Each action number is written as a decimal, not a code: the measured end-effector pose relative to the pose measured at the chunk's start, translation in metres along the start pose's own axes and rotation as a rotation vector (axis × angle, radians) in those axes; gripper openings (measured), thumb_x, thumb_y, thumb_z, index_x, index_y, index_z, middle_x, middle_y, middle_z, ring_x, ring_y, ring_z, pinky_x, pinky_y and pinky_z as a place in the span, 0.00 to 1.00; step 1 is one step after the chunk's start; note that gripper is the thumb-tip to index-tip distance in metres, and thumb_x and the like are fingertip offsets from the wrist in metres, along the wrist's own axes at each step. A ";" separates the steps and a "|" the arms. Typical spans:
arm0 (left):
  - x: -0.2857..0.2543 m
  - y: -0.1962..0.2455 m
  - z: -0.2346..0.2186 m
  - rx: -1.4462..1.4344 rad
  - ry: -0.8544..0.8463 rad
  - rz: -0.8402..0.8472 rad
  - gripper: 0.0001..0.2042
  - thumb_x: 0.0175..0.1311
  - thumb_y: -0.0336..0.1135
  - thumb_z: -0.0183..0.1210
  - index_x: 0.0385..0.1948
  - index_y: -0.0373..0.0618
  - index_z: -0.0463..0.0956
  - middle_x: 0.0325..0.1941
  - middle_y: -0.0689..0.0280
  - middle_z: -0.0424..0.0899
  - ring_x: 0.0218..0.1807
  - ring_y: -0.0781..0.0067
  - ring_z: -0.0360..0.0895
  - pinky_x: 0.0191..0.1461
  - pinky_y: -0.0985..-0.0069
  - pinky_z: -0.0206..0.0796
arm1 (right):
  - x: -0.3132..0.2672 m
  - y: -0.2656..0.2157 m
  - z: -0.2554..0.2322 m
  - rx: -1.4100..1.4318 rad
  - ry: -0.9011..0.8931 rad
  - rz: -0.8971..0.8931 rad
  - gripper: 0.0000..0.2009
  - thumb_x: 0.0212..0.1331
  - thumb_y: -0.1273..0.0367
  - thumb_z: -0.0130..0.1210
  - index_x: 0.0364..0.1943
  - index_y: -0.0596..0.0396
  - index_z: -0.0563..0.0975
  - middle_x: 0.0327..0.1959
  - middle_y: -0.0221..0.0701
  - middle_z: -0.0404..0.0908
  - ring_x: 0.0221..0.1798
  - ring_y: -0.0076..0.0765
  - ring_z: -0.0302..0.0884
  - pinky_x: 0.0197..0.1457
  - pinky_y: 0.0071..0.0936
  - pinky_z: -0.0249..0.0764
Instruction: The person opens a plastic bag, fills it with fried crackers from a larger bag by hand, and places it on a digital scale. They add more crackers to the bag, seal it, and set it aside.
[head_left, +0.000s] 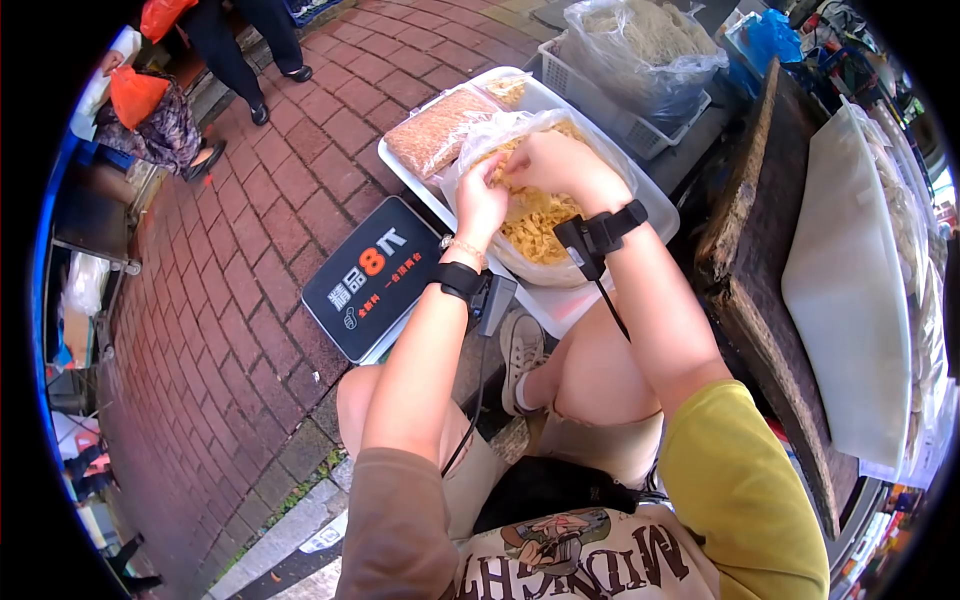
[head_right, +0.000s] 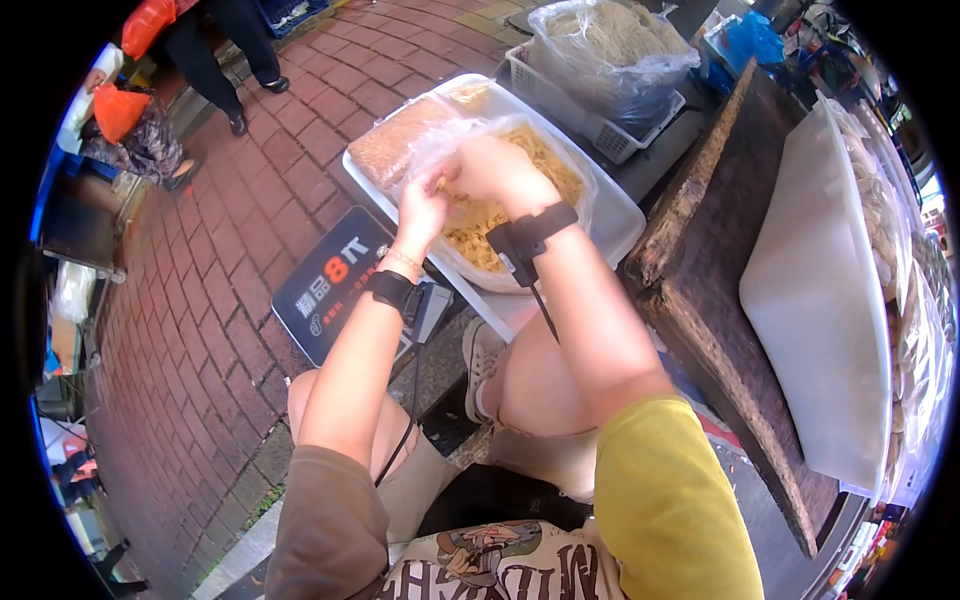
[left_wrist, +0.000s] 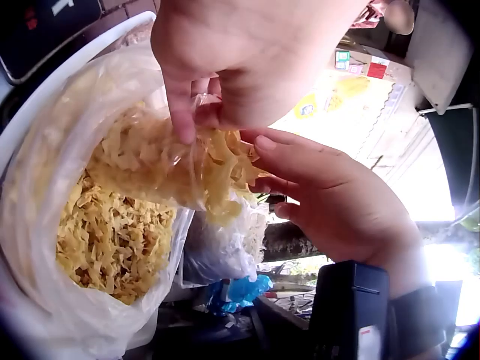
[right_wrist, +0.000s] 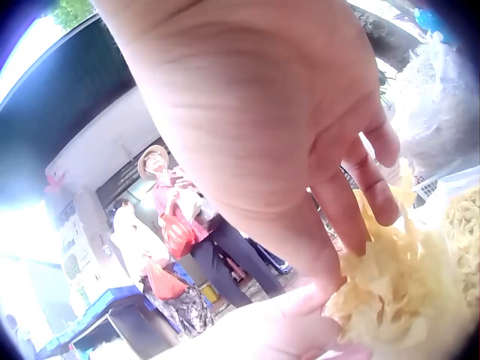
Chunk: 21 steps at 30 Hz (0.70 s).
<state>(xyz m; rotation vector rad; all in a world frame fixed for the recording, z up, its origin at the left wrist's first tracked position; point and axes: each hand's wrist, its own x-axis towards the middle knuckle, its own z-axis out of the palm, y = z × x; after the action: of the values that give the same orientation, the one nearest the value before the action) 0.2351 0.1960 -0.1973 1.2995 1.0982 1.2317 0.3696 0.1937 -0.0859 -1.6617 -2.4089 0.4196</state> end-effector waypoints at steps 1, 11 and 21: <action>0.001 -0.001 0.000 -0.014 0.009 -0.001 0.24 0.49 0.14 0.46 0.53 0.32 0.70 0.57 0.52 0.74 0.60 0.66 0.71 0.63 0.76 0.60 | 0.001 0.004 -0.005 0.111 0.022 0.010 0.10 0.42 0.69 0.60 0.32 0.51 0.83 0.33 0.41 0.82 0.39 0.43 0.80 0.44 0.34 0.74; -0.004 0.016 -0.006 -0.090 0.004 -0.067 0.26 0.52 0.13 0.40 0.57 0.34 0.66 0.58 0.58 0.72 0.50 0.74 0.74 0.38 0.83 0.69 | -0.007 0.023 0.012 0.270 0.114 -0.091 0.27 0.31 0.65 0.71 0.42 0.52 0.76 0.50 0.43 0.71 0.58 0.52 0.64 0.57 0.39 0.65; -0.005 0.029 -0.014 -0.017 0.028 -0.087 0.24 0.51 0.14 0.44 0.54 0.30 0.68 0.54 0.54 0.75 0.51 0.72 0.75 0.45 0.82 0.70 | 0.017 0.012 0.033 0.287 0.203 -0.257 0.10 0.36 0.76 0.64 0.28 0.61 0.80 0.29 0.41 0.81 0.34 0.44 0.79 0.41 0.32 0.73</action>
<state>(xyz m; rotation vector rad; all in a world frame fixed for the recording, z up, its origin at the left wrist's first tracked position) 0.2200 0.1897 -0.1694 1.2122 1.1498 1.1958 0.3637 0.2091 -0.1211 -1.1967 -2.2482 0.4996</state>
